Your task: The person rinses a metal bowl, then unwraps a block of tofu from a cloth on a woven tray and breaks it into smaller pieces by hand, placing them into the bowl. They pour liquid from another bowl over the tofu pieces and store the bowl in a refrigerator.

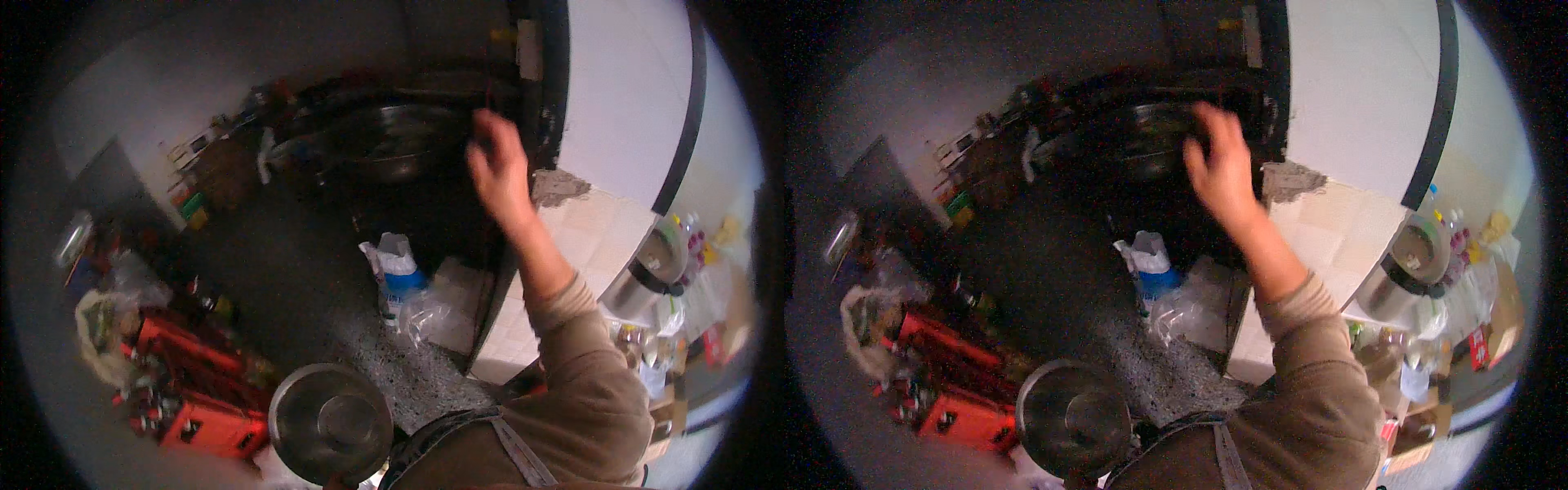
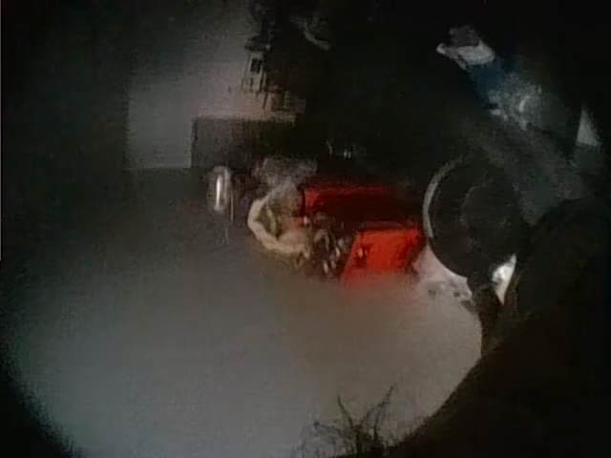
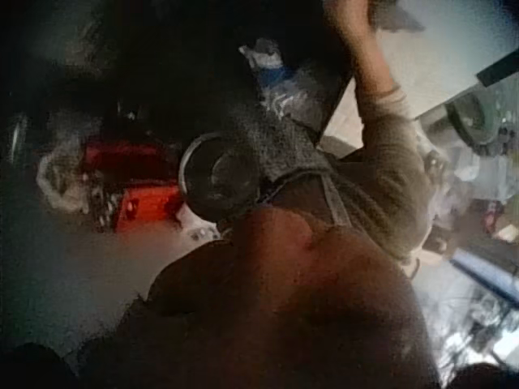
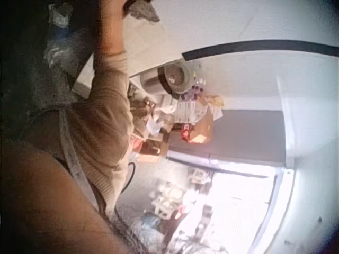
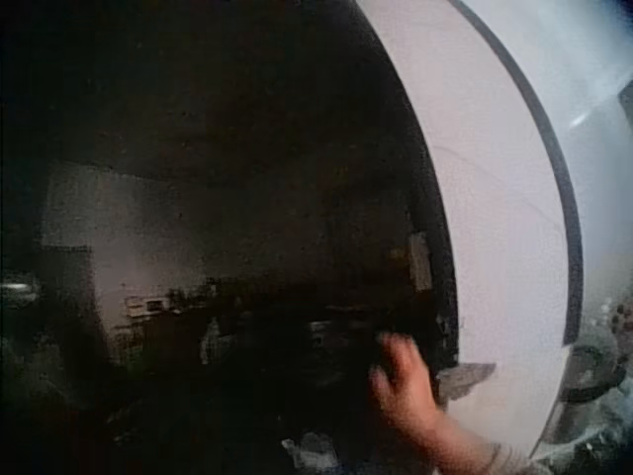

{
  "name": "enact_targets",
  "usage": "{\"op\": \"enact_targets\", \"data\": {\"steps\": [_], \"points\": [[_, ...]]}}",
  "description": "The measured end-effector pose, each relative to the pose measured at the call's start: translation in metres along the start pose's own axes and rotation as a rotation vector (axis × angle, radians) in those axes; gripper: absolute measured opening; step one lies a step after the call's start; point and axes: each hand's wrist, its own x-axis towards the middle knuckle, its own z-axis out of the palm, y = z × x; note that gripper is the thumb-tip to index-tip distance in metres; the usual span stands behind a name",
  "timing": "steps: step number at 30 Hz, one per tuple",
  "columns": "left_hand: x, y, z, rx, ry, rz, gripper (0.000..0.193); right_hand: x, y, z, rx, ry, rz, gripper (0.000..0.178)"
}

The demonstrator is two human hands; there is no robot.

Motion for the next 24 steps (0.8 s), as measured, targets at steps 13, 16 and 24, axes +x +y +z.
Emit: {"op": "enact_targets", "data": {"steps": [13, 16, 24], "points": [[0.208, 0.327, 0.158, 0.008, -0.134, 0.173, 0.029, 0.077, 0.069, 0.028, -0.995, 0.225, 0.085, 0.045], [0.245, 0.381, 0.213, 0.012, -0.227, 0.19, 0.027, -0.008, 0.089, 0.059, -0.601, -0.191, 0.656, 0.027], [0.294, 0.517, 0.322, -0.13, -0.255, 0.081, 0.018, -0.281, 0.144, 0.378, -0.107, -1.976, 1.167, 0.031]]}}
